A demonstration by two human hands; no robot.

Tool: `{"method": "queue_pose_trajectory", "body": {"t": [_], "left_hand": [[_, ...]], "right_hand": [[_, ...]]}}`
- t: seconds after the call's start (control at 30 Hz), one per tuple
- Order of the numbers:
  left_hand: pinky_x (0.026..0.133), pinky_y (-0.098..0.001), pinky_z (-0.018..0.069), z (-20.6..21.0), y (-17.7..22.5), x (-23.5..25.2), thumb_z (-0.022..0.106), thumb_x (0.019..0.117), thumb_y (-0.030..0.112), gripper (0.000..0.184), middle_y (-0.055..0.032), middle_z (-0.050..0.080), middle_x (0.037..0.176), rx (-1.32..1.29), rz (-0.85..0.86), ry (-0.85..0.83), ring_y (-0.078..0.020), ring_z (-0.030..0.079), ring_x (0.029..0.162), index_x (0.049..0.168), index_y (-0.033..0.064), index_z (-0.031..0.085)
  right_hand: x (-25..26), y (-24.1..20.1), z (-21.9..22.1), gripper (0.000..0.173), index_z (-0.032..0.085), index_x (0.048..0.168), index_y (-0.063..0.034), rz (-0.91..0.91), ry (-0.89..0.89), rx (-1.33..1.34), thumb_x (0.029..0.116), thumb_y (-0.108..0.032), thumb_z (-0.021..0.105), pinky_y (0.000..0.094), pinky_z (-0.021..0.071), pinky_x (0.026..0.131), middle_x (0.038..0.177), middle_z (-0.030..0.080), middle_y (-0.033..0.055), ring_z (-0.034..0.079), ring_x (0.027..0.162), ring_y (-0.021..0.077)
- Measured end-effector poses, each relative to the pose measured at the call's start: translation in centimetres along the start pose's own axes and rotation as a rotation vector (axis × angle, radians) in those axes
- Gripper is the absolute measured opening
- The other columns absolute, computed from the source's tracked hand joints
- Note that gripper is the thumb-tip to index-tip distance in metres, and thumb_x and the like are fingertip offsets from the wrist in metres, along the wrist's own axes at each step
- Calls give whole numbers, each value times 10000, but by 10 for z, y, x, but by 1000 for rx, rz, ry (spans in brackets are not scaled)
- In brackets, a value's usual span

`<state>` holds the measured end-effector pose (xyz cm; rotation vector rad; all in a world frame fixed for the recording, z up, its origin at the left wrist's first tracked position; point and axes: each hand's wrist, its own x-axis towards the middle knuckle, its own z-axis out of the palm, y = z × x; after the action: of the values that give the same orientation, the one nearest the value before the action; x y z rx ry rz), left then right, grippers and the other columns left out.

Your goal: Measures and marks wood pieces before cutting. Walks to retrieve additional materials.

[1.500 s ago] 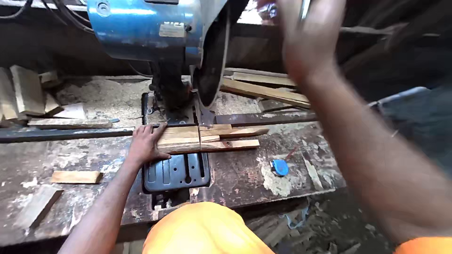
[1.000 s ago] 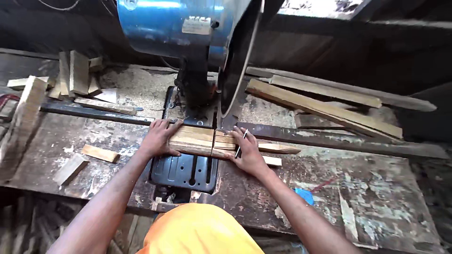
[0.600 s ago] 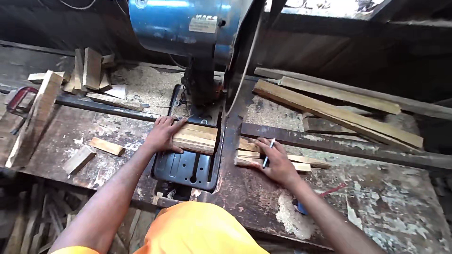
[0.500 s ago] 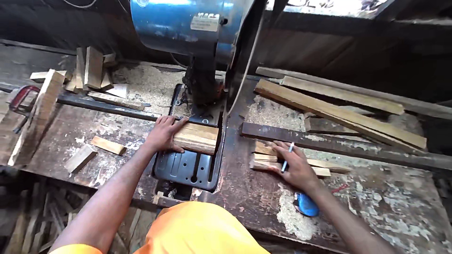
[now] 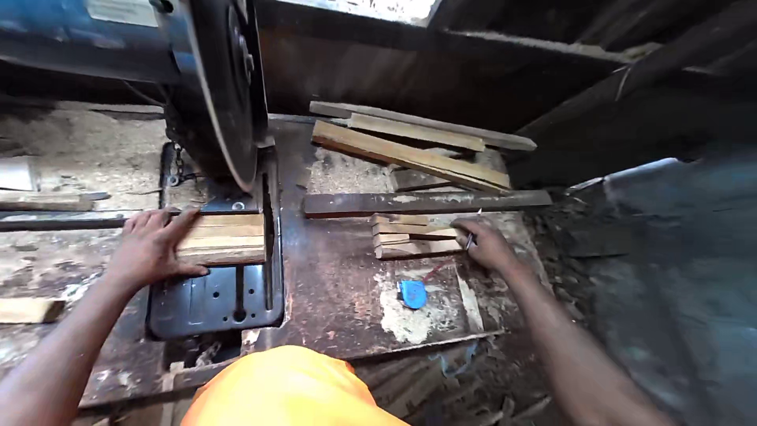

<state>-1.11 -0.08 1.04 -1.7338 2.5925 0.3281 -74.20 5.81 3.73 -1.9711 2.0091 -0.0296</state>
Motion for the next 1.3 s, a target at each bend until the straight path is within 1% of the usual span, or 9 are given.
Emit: {"method": "queue_pose_trajectory", "body": {"t": [0.1,0.17,0.23,0.4,0.63,0.77,0.9,1.1,1.3], "left_hand": [[1122,-653,356,1,2,1,868,424,806,1333,-226,571,1381,12,-33,-23,-451,523,1295,1571,328,386],[1129,-635,364,1,1,-1,848,416,836,1334,-204,582,1362,15,-53,-29,-428,523,1295,1571,367,374],[1145,-618,350,-1,0,-2,849,427,829,1329,-199,591,1358,8,-44,-22,-414,529,1293,1575,353,378],[1149,-587,356,2,-2,-2,794,467,866,1296,-175,581,1390,23,-13,-15,-379,531,1312,1580,362,362],[1152,-585,348,3,-4,-1,802,454,860,1298,-173,580,1383,-5,-18,-10,-370,528,1315,1578,397,347],[1157,-593,335,4,-5,-1,804,457,854,1299,-182,562,1411,-15,-6,-9,-384,518,1323,1581,402,336],[1158,-591,338,2,-5,-2,801,446,859,1317,-175,567,1401,-10,-12,-13,-377,525,1315,1585,401,322],[1161,-593,340,3,-6,0,817,426,850,1351,-183,572,1383,-4,-7,-16,-387,528,1307,1587,391,303],[1165,-592,334,3,-6,-1,835,434,824,1340,-189,557,1399,-30,-3,-18,-390,520,1312,1587,403,299]], "right_hand": [[7,5,-2,401,668,1345,-157,-30,-85,-7,950,-97,708,646,454,1068,1301,678,141,595,1256,394],[14,2,1,378,677,1326,-149,-67,-111,6,954,-179,736,655,479,1034,1248,695,166,638,1193,390],[18,-9,5,390,681,1320,-154,-81,-126,24,941,-203,757,671,503,977,1199,704,185,672,1113,396],[28,-21,17,294,710,1240,-114,-116,-125,-71,949,-151,731,688,499,970,1185,705,181,659,1132,414],[-5,-49,-19,313,657,1252,14,-271,124,-214,940,-18,672,719,429,1014,1154,666,293,610,1115,538],[-41,-110,-40,388,615,1291,43,-425,262,-208,1062,-215,437,709,412,1025,1223,642,299,601,1137,537],[-71,-216,2,359,659,1285,-7,-515,215,-72,1021,-209,524,671,520,875,1185,660,267,641,1047,490],[-75,-345,124,292,716,1208,-117,-710,95,-33,995,-293,623,526,550,925,1050,714,138,678,1021,339],[-79,-402,169,280,697,1224,-129,-645,137,6,1036,-291,567,474,537,936,1141,708,89,659,1089,296]]}}
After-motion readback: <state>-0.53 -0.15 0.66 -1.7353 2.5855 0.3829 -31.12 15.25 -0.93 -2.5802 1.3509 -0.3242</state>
